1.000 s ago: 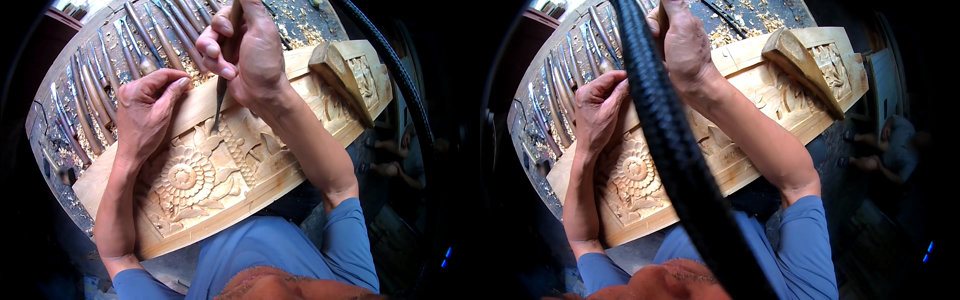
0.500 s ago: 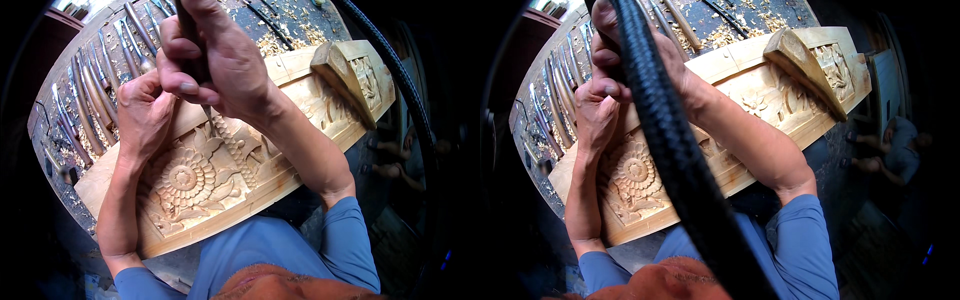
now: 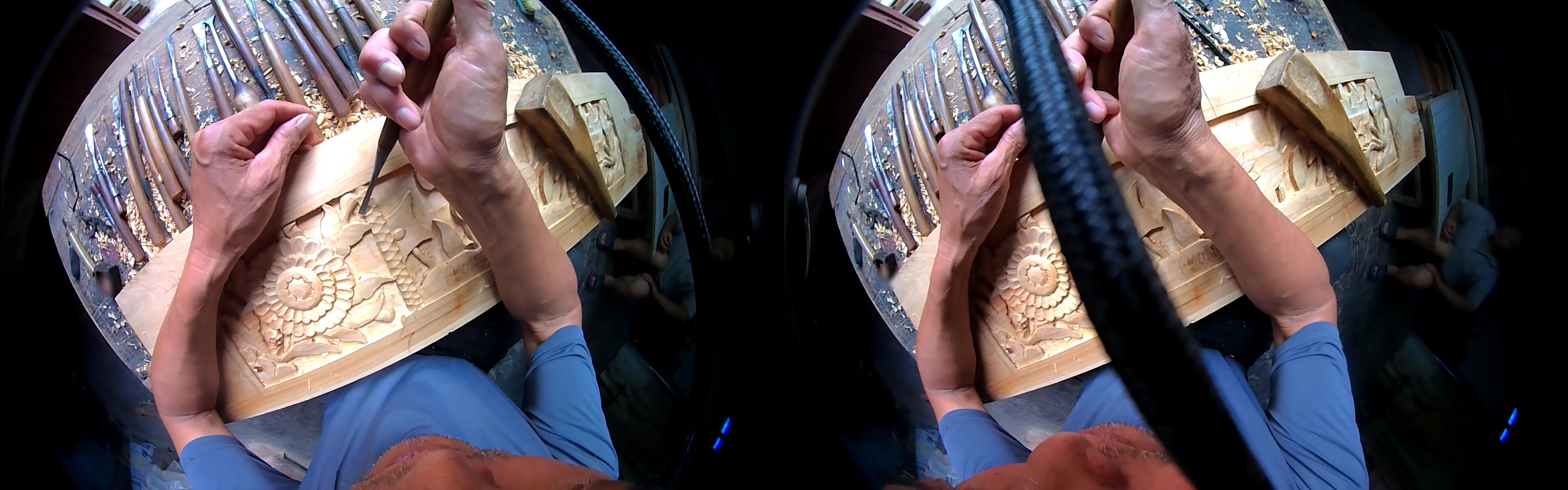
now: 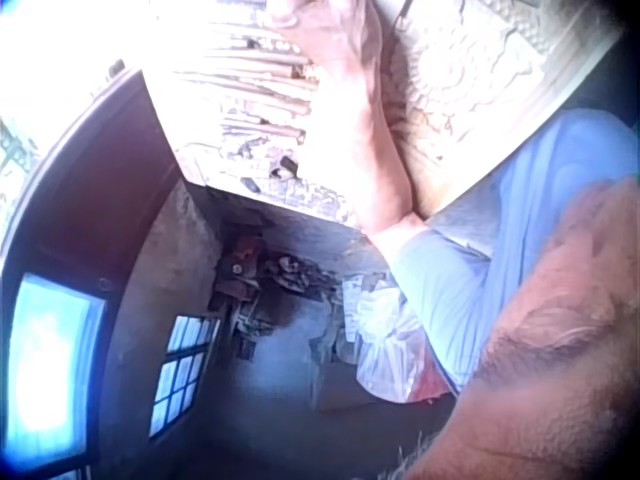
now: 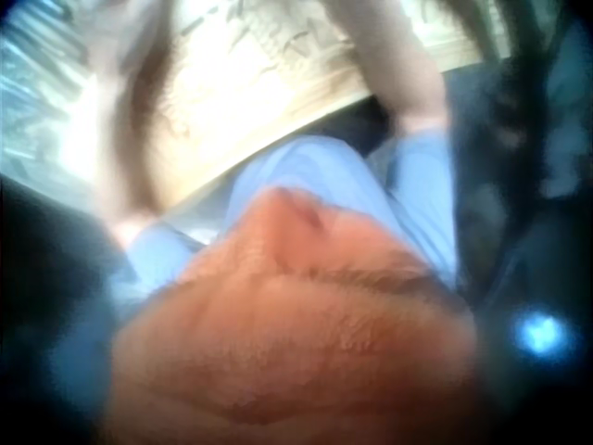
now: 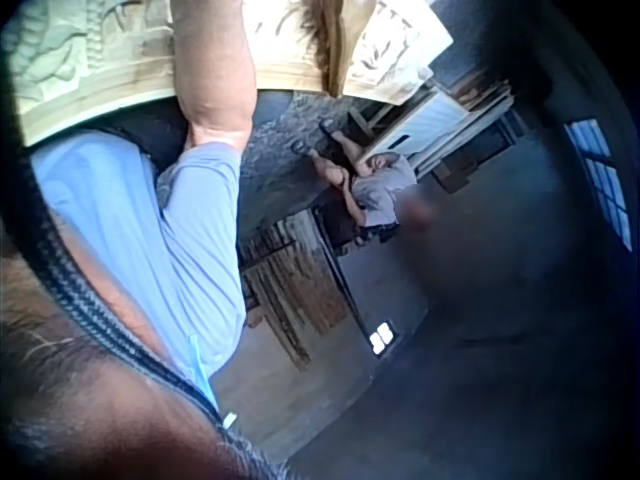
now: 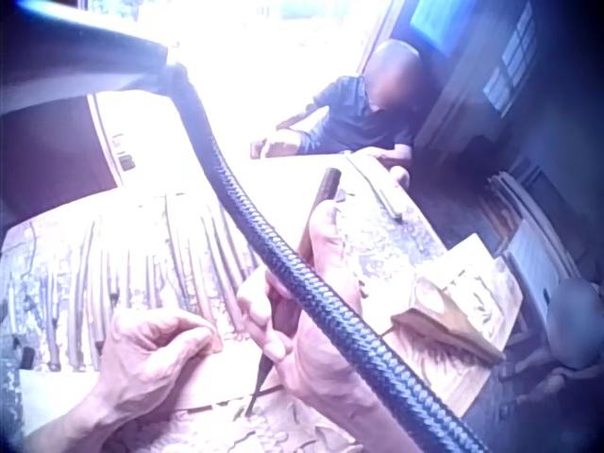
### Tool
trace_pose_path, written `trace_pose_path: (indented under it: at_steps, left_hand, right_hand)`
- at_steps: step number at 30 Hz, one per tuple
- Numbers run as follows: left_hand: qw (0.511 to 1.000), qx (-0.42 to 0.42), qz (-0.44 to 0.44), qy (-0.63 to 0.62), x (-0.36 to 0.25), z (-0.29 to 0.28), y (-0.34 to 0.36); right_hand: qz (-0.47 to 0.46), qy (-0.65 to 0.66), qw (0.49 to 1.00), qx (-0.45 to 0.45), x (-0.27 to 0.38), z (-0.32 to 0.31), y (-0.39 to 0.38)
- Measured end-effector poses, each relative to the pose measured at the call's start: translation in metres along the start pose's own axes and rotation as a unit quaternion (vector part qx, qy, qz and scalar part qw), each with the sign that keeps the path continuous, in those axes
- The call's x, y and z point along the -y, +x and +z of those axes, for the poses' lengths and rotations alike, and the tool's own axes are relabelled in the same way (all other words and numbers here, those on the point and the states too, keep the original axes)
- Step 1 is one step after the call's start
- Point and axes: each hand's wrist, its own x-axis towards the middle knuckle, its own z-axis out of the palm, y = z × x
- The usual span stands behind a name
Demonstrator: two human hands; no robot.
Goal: The person carves intricate floral designs into a wooden panel using a chisel and a mallet, tapping the tool to remove small pieces of wood.
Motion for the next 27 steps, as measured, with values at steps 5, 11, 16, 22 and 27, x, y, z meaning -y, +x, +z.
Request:
trace_pose_path:
  at_steps: [5,11,16,22,27]
  left_hand:
    - [1.000,-0.005,0.000,0.013,-0.001,0.000,-0.001]
    - [1.000,-0.003,0.003,0.027,-0.002,-0.001,0.000]
    - [1.000,-0.004,-0.001,0.028,-0.003,-0.001,-0.001]
    - [0.999,-0.008,0.004,0.032,-0.005,0.000,-0.001]
    - [0.999,-0.008,-0.006,0.051,-0.006,0.003,0.001]
  right_hand:
    - [0.000,-0.025,1.000,0.001,-0.003,-0.002,-0.002]
    - [0.004,-0.014,1.000,0.002,-0.008,-0.004,0.001]
    - [0.014,0.002,1.000,0.004,-0.014,-0.006,0.006]
    - [0.035,0.027,0.999,0.013,-0.021,-0.014,0.012]
    - [0.001,-0.008,0.998,0.056,-0.026,-0.009,0.016]
